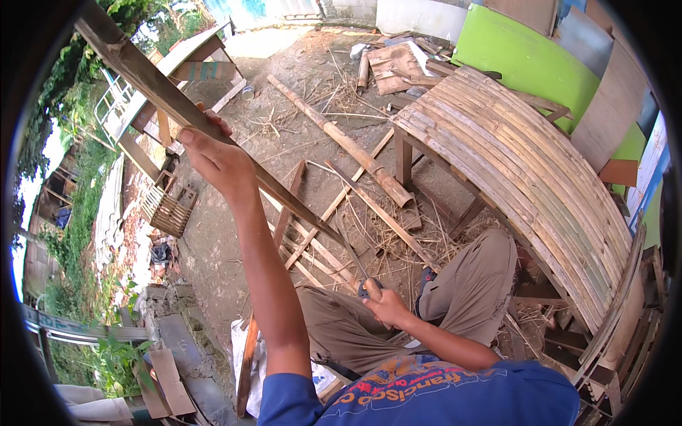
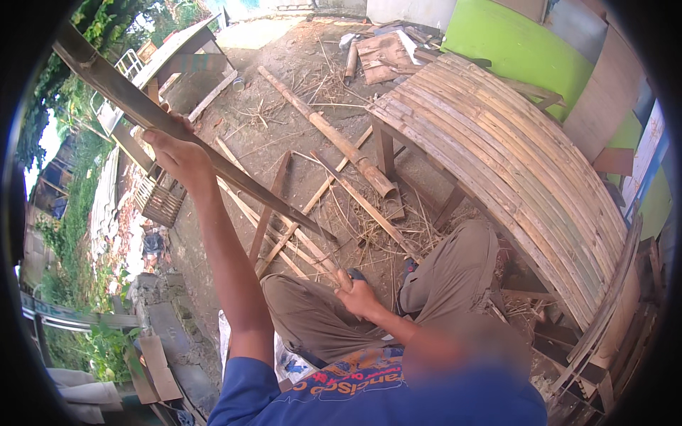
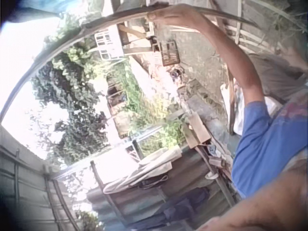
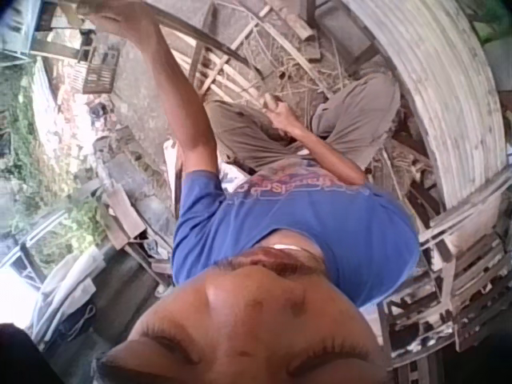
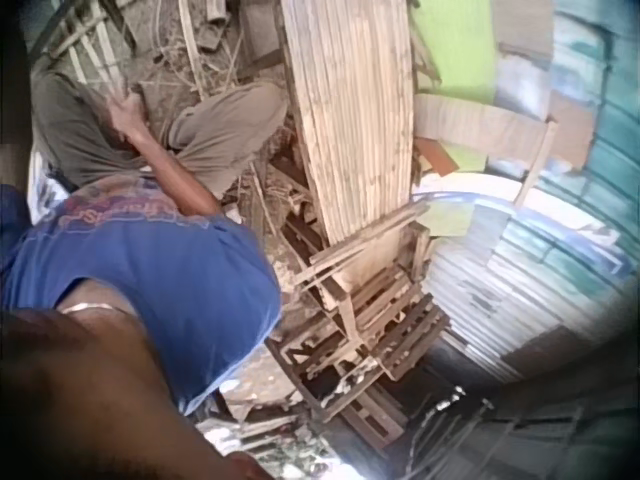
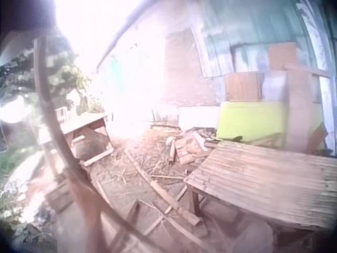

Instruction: The person sits on the ground and uses a curved blade to split long bamboo poles into thin strips. They repeatedly position the pole, strike it with the blade, and peel away the resulting strips.

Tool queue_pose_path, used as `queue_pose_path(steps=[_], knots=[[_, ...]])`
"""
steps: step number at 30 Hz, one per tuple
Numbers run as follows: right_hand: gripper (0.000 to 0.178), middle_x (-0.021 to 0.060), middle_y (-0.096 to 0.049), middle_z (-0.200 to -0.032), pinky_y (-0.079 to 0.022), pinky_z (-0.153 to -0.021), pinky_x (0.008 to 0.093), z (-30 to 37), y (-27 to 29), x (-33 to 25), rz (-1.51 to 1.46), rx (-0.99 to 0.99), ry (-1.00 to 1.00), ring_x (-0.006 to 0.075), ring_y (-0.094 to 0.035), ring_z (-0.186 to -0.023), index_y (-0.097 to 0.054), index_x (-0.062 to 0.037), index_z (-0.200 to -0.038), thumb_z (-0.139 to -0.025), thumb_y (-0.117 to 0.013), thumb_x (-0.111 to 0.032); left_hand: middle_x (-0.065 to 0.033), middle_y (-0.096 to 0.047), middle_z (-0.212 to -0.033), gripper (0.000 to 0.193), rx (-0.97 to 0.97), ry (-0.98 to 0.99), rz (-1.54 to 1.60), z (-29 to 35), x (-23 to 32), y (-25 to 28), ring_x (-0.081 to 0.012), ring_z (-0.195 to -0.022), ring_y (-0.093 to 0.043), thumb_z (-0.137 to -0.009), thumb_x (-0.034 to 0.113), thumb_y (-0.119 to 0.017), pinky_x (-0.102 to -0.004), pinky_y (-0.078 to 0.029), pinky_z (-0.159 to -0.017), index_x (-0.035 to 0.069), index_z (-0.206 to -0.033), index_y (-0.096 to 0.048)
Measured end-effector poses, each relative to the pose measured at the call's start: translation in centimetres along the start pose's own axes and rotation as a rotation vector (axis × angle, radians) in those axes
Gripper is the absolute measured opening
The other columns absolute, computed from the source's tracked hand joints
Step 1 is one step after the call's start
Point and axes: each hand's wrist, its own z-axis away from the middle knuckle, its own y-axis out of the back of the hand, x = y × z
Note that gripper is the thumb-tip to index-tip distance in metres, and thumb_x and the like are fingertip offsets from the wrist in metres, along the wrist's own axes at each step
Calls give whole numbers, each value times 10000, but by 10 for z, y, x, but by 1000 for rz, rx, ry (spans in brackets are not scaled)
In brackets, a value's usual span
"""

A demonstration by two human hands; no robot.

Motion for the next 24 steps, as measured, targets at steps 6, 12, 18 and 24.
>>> queue_pose_path(steps=[6,12,18,24], knots=[[238,-19,-537,-628,-412,-505,260,34,48,-135,-163,105,759,67,-504,-550,-559,-43,-838,-955,-673,-216,-54,-521,-883,760,-47,51,83,-3,-3,1,-122,-752,-490,-1007,688,-234,-260,-420,-672,-3,-1188,-493],[217,-28,-524,-608,-375,-453,233,46,71,-145,-232,86,774,48,-480,-501,-559,-51,-859,-963,-664,-210,-74,-510,-891,829,-210,340,447,-24,-19,24,-164,-753,-491,-990,722,-171,-296,-435,-680,-13,-1222,-474],[281,-7,-557,-616,-411,-451,269,23,87,-38,-132,56,302,82,-506,-488,-591,-32,-869,-931,-711,-279,-95,-562,-856,806,-250,407,433,-49,-47,60,-213,-742,-569,-993,712,-175,-358,-509,-689,10,-1192,-519],[290,0,-558,-629,-410,-456,263,35,91,66,-196,-62,144,84,-507,-485,-574,-49,-820,-913,-733,-273,-97,-595,-822,795,-239,436,460,-56,-62,69,-224,-696,-613,-995,709,-186,-358,-537,-660,15,-1147,-542]])
